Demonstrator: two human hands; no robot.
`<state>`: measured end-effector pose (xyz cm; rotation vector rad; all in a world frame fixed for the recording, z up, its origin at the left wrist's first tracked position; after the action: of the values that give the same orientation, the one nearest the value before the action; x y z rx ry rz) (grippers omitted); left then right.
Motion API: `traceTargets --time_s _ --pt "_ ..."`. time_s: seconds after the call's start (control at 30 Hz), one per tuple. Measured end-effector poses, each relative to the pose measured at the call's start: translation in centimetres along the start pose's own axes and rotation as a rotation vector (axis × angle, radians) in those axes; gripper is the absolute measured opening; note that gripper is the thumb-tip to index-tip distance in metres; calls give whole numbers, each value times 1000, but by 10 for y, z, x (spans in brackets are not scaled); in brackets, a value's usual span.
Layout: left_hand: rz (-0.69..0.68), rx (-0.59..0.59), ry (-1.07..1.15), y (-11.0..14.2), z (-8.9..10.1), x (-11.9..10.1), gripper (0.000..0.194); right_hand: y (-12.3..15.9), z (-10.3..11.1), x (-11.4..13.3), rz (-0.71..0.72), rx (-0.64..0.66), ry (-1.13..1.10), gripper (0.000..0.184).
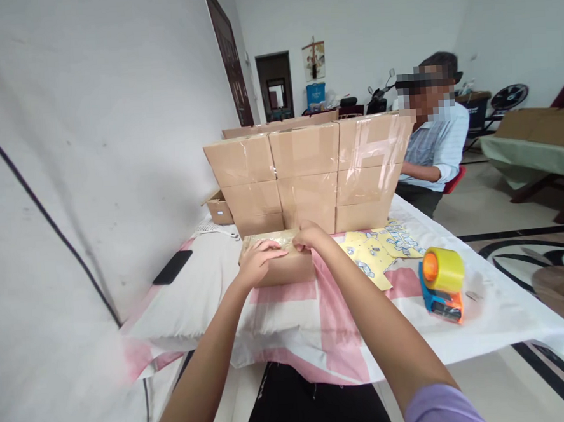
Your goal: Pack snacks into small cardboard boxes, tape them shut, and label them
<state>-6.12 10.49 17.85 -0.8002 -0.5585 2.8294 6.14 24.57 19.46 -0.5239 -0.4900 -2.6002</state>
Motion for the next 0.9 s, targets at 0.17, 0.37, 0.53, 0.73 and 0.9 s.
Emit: traceTargets --time_s 0.17,0.37,0.53,0.73,0.9 --pt "-16 -42 -6 1 0 -2 72 -10 14 -7 127 -251 73 52" --pt "-96 -30 -22 7 -1 -9 66 -23 -8 -10 266 -262 8 41" --pt "-150 -16 -26 11 -10 -17 47 -31 -18 -16 249 -194 -42 36" --pt "-56 -173 -178 15 -24 -31 34 -42 -16 -15 163 -134 -10 48" --pt "118 -160 -233 5 -32 -35 23 -40 -15 -12 100 -133 25 57"
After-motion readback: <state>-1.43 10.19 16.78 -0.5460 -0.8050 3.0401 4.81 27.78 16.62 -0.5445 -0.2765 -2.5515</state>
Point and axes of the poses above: each hand's wrist, its own y-axis away from the middle knuckle, its own z-axis out of the back of the hand, x = y × z, the point moved 8 cm from there along -y, towards the middle knuckle, and after that the axes turned 15 degrees about y, right-handed, at the moved point
